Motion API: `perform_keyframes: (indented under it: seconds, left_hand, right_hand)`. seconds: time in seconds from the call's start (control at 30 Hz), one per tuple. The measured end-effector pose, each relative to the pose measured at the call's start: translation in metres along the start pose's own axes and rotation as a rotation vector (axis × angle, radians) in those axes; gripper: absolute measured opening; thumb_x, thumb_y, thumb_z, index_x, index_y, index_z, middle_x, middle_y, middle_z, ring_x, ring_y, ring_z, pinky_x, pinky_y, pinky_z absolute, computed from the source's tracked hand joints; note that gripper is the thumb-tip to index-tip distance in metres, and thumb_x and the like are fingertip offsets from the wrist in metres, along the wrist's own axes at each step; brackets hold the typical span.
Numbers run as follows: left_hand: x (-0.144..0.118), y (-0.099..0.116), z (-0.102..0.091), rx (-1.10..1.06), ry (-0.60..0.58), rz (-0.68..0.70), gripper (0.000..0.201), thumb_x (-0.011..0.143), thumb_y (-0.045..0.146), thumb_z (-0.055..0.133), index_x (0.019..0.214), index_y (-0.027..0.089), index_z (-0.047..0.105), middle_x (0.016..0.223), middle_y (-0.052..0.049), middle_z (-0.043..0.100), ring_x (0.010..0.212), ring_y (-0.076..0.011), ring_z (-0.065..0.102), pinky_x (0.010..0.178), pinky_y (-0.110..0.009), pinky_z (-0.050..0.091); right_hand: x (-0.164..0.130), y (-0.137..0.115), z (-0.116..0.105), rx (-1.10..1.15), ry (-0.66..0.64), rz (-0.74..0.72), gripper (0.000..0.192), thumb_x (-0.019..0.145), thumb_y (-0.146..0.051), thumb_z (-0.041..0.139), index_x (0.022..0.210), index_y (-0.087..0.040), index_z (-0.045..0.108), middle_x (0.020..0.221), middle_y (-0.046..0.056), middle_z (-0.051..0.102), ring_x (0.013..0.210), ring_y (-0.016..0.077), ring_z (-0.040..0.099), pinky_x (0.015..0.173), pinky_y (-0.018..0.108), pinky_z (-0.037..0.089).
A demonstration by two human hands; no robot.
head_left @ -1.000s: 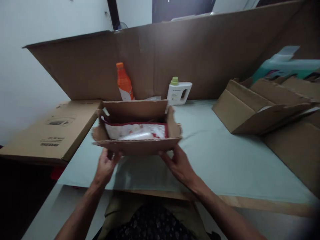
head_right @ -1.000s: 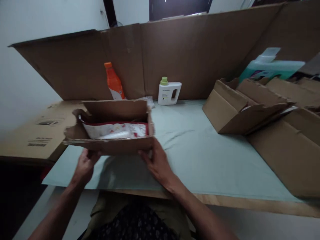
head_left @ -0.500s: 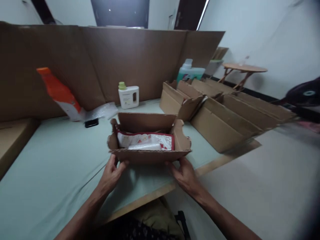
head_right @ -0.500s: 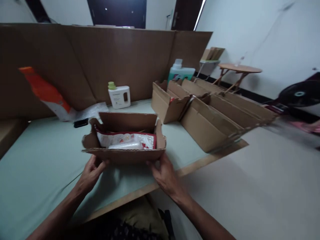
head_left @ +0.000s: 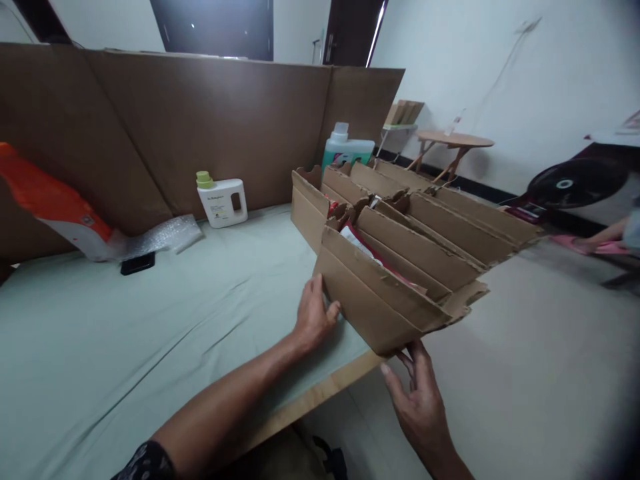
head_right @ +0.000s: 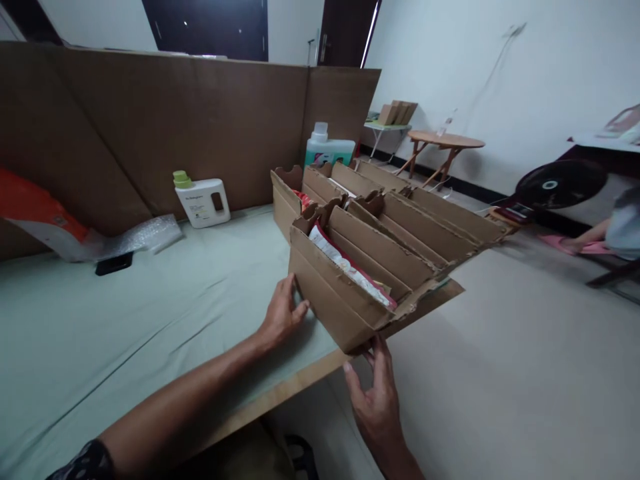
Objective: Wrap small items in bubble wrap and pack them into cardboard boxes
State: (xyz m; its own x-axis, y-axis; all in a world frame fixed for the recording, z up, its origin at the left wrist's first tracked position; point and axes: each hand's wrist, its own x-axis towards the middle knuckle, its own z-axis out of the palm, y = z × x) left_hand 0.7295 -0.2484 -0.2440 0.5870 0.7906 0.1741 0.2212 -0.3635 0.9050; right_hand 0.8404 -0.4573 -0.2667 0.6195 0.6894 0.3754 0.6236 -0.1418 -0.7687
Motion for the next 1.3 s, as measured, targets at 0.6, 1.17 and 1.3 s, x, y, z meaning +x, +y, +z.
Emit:
perform_keyframes:
  seconds: [0.6,1.17,1.3]
  left_hand:
    - [-0.056,0.009,-0.01,0.599,-0.416,0.395,0.06,0.099,0.046,0.047,0.15,0.015,0.045,0.162,-0.021,0.035,0.152,-0.0387,0.029,0.124,-0.061,0.02]
    - [-0.189,0.013,-0.067,0.704,-0.357,0.314,0.06,0.094,0.04,0.06,0.146,0.014,0.047,0.16,-0.016,0.042,0.15,-0.0318,0.035,0.124,-0.051,0.025]
    - [-0.222,0.002,-0.081,0.711,-0.305,0.303,0.061,0.091,0.037,0.063,0.146,0.014,0.047,0.161,-0.015,0.041,0.151,-0.031,0.034,0.125,-0.05,0.024]
  right_hand:
    - [0.002,0.027,0.02,-0.31,-0.1,-0.307,0.041,0.101,-0.035,0.045,0.137,-0.022,0.058,0.147,0.015,0.056,0.136,0.0319,0.053,0.109,0.054,0.046]
    - [0.0,0.029,0.068,-0.414,0.065,-0.601,0.046,0.1,-0.03,0.031,0.132,-0.021,0.062,0.13,0.012,0.068,0.128,0.0273,0.057,0.112,0.047,0.031]
    - [0.002,0.027,0.07,-0.417,0.069,-0.585,0.046,0.099,-0.031,0.031,0.128,-0.021,0.064,0.129,0.012,0.069,0.127,0.0269,0.057,0.112,0.047,0.03]
